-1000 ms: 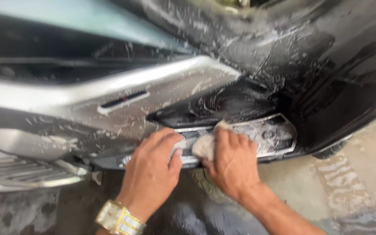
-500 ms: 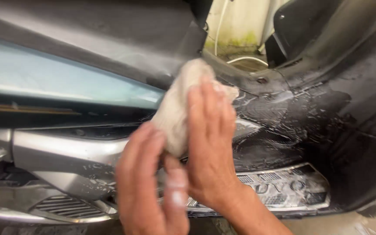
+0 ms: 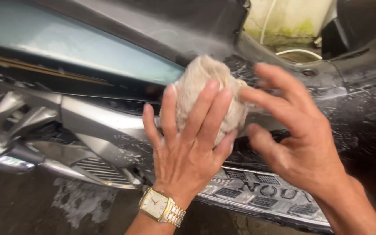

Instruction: The person scrubs a grey scooter with a soapy cloth, starting at the front wheel and headlight area. They continue cleaning the side panels, the footrest, and the seat, ensuring the soap is worked into the surfaces.

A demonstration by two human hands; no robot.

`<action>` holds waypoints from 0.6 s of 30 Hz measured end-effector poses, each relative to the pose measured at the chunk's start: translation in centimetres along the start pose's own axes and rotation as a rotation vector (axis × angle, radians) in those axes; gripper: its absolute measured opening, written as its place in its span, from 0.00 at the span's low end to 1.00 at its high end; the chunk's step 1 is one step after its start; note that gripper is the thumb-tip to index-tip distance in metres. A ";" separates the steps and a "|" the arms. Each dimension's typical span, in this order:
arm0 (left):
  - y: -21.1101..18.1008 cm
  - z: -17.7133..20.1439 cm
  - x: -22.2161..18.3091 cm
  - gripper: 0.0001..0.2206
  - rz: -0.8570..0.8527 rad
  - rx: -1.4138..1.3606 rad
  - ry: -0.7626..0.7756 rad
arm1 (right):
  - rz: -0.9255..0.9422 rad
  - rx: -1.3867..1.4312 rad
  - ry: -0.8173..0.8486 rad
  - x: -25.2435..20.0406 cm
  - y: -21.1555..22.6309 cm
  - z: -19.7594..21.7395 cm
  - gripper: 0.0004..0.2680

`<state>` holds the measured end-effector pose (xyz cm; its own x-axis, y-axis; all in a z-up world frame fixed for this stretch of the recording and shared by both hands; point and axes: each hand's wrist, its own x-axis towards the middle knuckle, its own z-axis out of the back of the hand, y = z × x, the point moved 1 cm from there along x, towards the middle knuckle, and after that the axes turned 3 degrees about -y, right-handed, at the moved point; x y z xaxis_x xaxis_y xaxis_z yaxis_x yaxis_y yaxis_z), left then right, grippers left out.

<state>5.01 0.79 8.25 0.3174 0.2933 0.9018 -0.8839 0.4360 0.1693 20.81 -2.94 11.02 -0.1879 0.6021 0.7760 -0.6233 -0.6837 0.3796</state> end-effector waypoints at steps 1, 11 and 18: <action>0.9 -0.1 -0.8 0.24 -0.075 0.077 0.030 | -0.026 -0.293 -0.043 -0.6 -1.3 -0.3 0.21; 3.1 -0.4 0.3 0.34 0.593 -0.028 -0.226 | -0.130 -0.732 -0.190 -2.1 -5.4 -2.7 0.39; 6.0 -0.2 -0.4 0.38 -0.089 0.212 0.049 | -0.173 -0.706 -0.191 -1.7 -5.3 -2.8 0.42</action>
<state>-0.36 3.50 8.86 0.4093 0.3050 0.8599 -0.9023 0.2753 0.3318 22.37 0.80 6.25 0.0514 0.5512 0.8328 -0.9827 -0.1204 0.1404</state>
